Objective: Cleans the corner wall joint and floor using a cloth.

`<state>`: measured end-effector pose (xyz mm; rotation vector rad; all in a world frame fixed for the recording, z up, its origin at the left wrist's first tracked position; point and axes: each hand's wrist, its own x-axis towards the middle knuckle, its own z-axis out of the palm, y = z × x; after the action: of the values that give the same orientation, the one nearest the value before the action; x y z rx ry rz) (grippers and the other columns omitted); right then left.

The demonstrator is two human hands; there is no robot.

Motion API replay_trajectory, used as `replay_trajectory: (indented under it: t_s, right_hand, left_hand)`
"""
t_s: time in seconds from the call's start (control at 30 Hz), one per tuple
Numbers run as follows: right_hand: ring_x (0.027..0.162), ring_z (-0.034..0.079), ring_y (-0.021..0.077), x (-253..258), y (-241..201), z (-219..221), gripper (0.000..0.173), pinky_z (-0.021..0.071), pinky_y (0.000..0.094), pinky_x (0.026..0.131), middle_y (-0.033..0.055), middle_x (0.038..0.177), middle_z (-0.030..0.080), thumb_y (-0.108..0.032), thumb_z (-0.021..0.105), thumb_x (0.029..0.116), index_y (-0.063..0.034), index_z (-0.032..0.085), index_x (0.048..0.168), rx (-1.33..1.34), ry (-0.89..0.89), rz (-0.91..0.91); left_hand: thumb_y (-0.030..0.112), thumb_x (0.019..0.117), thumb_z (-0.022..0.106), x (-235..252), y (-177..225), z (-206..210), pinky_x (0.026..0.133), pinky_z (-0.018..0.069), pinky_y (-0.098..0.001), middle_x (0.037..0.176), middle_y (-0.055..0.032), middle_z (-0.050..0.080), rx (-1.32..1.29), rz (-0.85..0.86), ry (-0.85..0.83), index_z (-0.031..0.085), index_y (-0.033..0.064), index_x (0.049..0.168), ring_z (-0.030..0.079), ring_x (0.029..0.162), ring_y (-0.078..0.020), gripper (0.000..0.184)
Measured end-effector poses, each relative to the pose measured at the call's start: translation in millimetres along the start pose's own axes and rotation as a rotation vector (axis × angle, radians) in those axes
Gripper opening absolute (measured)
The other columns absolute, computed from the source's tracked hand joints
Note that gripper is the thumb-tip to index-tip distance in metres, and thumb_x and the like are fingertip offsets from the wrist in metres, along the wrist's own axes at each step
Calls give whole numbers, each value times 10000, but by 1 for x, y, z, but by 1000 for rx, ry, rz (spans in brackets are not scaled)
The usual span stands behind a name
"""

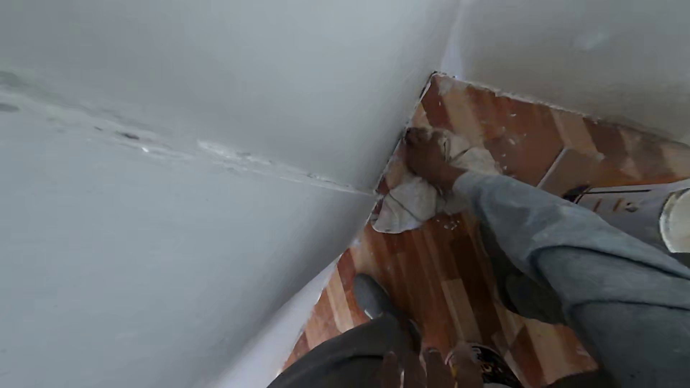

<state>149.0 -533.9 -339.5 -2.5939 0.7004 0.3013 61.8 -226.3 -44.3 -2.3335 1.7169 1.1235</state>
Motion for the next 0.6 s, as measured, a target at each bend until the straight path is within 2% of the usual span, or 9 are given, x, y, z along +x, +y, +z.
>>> replay_trajectory:
  t_s: [0.03,0.1,0.2,0.3,0.33,0.4,0.43,0.5,0.6]
  right_hand:
    - [1380,396,602,16,18,41,427,146,852,1078,419,1430,477,-111,444,1024,200,576,1286,79,487,-89]
    - [1535,200,507,15,2,-30,536,176,746,1167,345,1642,219,-124,481,1066,123,358,1526,-19,-100,131]
    - [1554,183,479,14,-6,-34,549,197,704,1201,310,1664,207,-140,519,1060,84,373,1540,-95,-270,48]
    - [1358,496,497,-4,26,70,339,282,783,1107,273,1401,587,-191,558,1000,42,700,1202,-39,281,-384]
    - [1412,453,462,-19,15,54,342,262,750,1140,237,1476,545,-154,529,1026,28,670,1278,-75,99,-367]
    - [1579,185,367,-23,-17,-17,515,176,636,1233,146,1709,221,-131,432,1097,-49,343,1598,-211,-477,-144]
    - [1586,171,355,-15,-11,-20,533,163,636,1236,129,1715,217,-128,435,1097,-71,322,1614,-175,-473,-69]
    - [1484,359,468,18,31,46,451,186,794,1145,231,1549,481,-94,586,998,-5,570,1439,-46,71,-105]
    - [1493,317,482,41,45,69,490,193,833,1119,235,1557,448,-155,674,962,-7,578,1419,-187,60,-177]
  left_hand:
    - [340,1067,491,-2,2,2,973,524,-499,1306,-143,681,-12,7,-7,580,98,1444,665,1180,-332,457]
    - [378,1061,507,-6,3,6,969,524,-519,1312,-164,675,-28,18,-24,579,85,1444,664,1181,-351,487]
    - [360,1053,507,-12,-1,10,933,539,-509,1270,-164,689,-1,-9,-24,587,78,1429,682,1130,-349,477]
    - [354,1053,525,-5,2,4,926,541,-518,1239,-179,705,31,-29,-28,585,67,1439,692,1098,-369,485]
    - [362,1054,524,-3,3,2,933,539,-525,1244,-175,704,36,-23,-33,583,79,1445,688,1104,-369,486]
    - [376,1061,509,-2,6,1,960,532,-523,1262,-165,701,30,-12,-44,583,95,1452,684,1134,-356,488]
    - [380,1062,501,-4,8,2,964,526,-518,1261,-163,702,28,-9,-51,581,100,1455,683,1134,-352,489]
    - [389,1061,502,-9,9,7,967,525,-507,1264,-166,698,11,-23,-73,577,94,1454,682,1129,-347,497]
    - [377,1048,532,-12,6,13,938,541,-501,1237,-166,705,10,-50,-77,581,81,1447,690,1103,-348,498]
